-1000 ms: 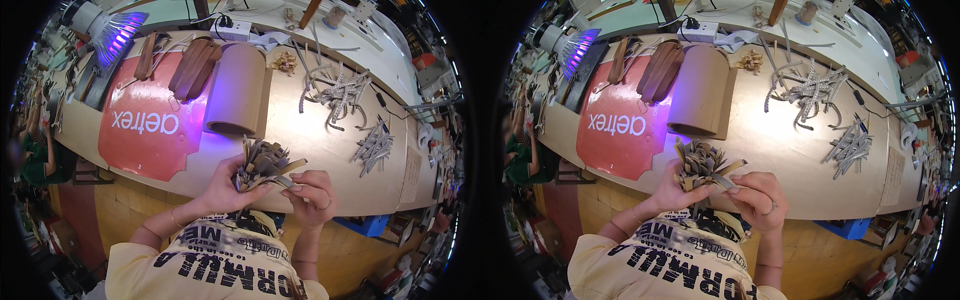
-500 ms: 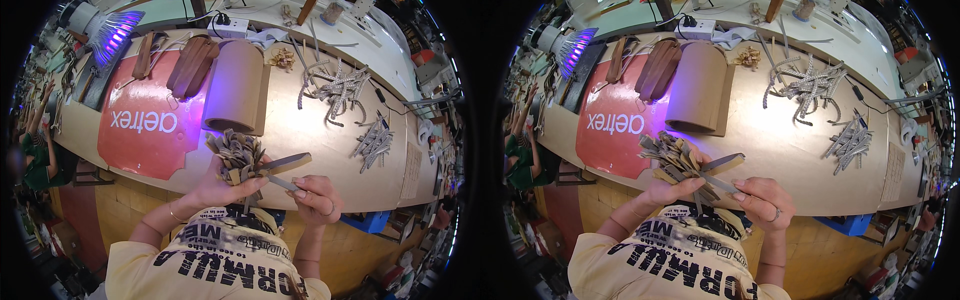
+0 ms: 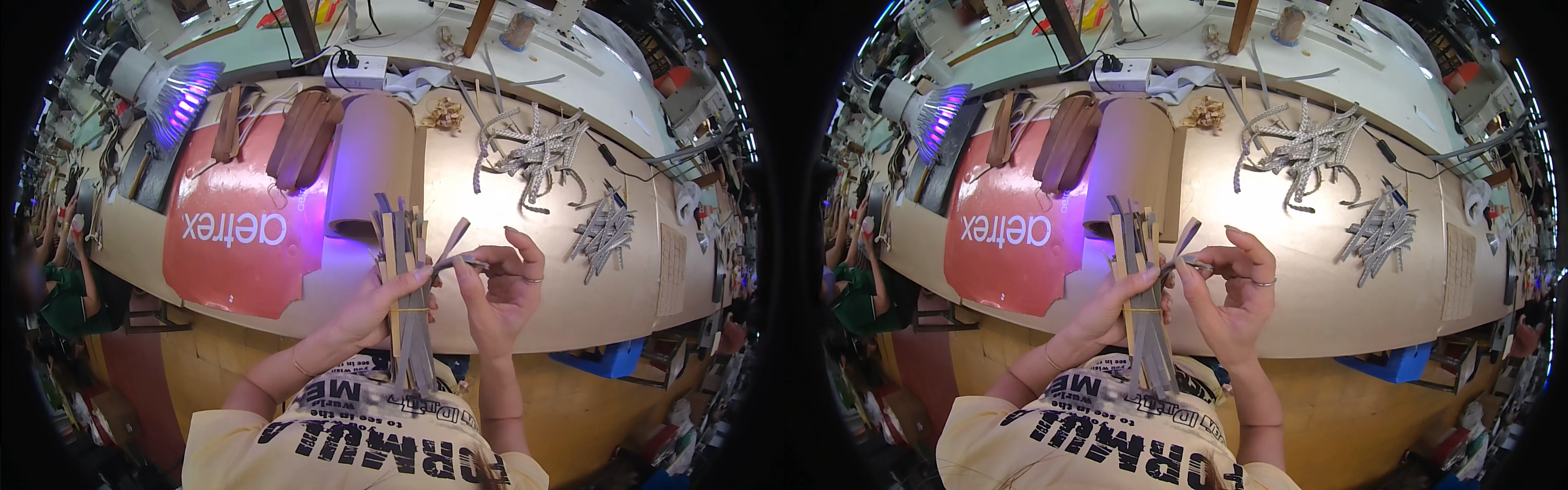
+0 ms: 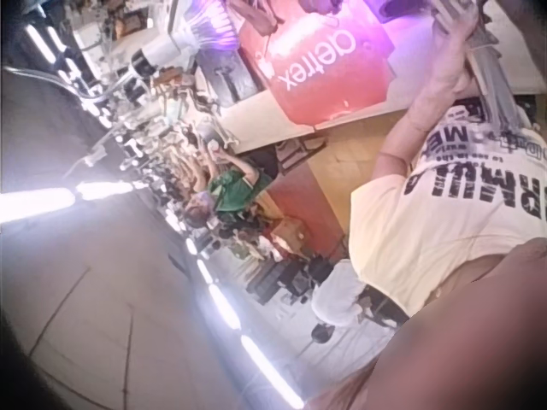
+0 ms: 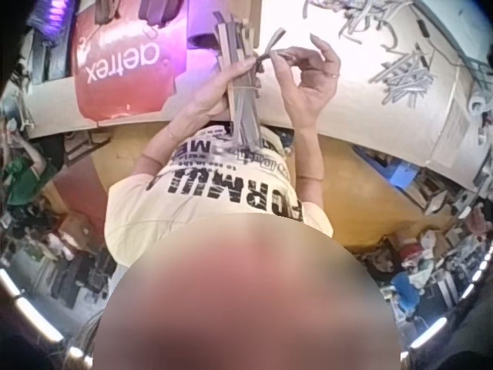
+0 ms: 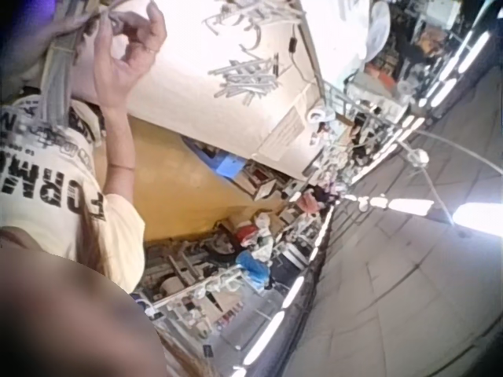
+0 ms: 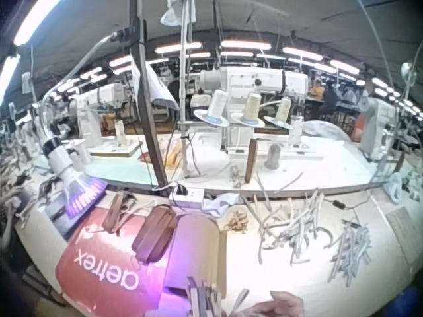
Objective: The person gathers thin strips of material from a table, separates them, and bends them into curved shapes. They place the formed pieces on the table and continue handling additional strips. Another person works nearby at the same table.
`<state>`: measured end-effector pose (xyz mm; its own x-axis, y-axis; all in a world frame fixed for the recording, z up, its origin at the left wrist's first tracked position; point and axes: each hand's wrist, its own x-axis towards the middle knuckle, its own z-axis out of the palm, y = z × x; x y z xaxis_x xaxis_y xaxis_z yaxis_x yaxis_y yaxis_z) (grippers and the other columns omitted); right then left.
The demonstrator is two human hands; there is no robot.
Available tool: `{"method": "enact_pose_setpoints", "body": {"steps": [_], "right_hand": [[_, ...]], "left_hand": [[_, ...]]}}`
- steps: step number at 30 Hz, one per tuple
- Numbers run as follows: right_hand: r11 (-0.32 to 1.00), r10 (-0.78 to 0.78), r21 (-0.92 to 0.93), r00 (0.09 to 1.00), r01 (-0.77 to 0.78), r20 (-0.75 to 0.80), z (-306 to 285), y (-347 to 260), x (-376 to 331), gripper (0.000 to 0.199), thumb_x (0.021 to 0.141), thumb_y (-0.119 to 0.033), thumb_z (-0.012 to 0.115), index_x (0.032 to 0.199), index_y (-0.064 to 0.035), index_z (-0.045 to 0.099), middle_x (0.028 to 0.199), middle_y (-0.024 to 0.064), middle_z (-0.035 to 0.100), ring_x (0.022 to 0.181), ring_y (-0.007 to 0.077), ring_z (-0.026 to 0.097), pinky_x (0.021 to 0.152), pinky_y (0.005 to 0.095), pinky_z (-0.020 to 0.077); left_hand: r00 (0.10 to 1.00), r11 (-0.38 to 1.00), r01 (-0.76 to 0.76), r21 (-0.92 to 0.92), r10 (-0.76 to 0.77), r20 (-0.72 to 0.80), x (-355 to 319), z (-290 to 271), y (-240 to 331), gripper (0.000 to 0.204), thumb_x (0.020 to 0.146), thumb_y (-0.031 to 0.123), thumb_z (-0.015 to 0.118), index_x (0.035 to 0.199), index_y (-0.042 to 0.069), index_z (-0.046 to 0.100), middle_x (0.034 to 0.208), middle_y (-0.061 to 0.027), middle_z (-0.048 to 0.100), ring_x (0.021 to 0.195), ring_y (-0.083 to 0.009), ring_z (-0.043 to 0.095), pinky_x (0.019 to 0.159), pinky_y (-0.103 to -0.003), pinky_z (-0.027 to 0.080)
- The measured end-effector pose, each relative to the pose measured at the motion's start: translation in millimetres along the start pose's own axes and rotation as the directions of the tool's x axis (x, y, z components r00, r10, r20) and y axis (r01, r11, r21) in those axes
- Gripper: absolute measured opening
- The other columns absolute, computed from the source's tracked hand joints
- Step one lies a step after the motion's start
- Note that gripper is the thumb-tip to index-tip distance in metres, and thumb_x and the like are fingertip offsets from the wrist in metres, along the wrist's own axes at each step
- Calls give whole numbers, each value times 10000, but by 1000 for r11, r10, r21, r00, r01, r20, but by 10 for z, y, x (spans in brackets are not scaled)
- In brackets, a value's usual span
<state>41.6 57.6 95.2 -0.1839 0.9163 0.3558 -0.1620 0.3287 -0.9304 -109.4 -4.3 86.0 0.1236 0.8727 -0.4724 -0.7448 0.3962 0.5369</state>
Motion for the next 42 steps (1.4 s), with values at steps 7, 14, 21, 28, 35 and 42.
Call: {"method": "enact_pose_setpoints", "body": {"steps": [7, 14, 21, 28, 35, 42], "right_hand": [[999, 34, -13, 999, -34, -34, 47, 109, 38, 540, 832, 52, 725, 1292, -16, 450, 935, 102, 669, 799, 111, 612, 724, 243, 497], [996, -15, -90, 1000, 13, -21, 22, 109, -15, 417, 829, 65, 726, 1193, 6, 531, 954, 92, 656, 860, 136, 637, 755, 249, 517], [978, -93, -172, 988, 114, 125, -35, 50, 69, 217, 801, 51, 743, 1009, 6, 698, 929, 117, 673, 790, 155, 662, 682, 260, 536], [955, -134, -232, 968, 184, 212, -96, -15, 136, 276, 777, 96, 716, 1026, -21, 726, 921, 104, 679, 816, 174, 667, 685, 264, 539], [957, -251, -94, 944, 276, 212, -202, -35, 194, 265, 734, 64, 777, 976, -24, 718, 926, 123, 703, 812, 186, 649, 689, 260, 511], [939, -343, 66, 919, 336, 193, -276, -43, 113, 268, 700, 16, 815, 942, -40, 718, 925, 139, 718, 804, 217, 655, 671, 282, 517]], "left_hand": [[990, 987, 111, -114, -120, -75, 79, -36, 16, 322, 939, 317, 650, 1126, 76, 547, 960, -46, 623, 787, -149, 646, 658, -360, 585], [988, 976, 140, -165, -149, -46, 96, -29, 9, 301, 946, 325, 635, 1115, 89, 556, 948, -38, 617, 768, -144, 631, 663, -356, 572], [981, 945, 194, -264, -190, 41, 117, -84, -19, 273, 964, 330, 599, 1105, 99, 561, 937, -29, 604, 754, -145, 616, 661, -359, 551], [985, 968, 171, -181, -168, 36, 110, -72, -26, 286, 964, 310, 610, 1132, 85, 558, 944, -37, 616, 736, -153, 629, 660, -341, 552], [878, 798, -439, 412, 478, 10, -24, 89, -30, 214, 898, 116, 705, 1060, 5, 622, 852, -48, 682, 756, -136, 664, 669, -262, 541], [536, 258, -772, 581, 757, 375, -49, 50, -38, 297, 858, 20, 697, 1083, 40, 504, 1026, -82, 563, 867, -120, 591, 754, -257, 494]]}}
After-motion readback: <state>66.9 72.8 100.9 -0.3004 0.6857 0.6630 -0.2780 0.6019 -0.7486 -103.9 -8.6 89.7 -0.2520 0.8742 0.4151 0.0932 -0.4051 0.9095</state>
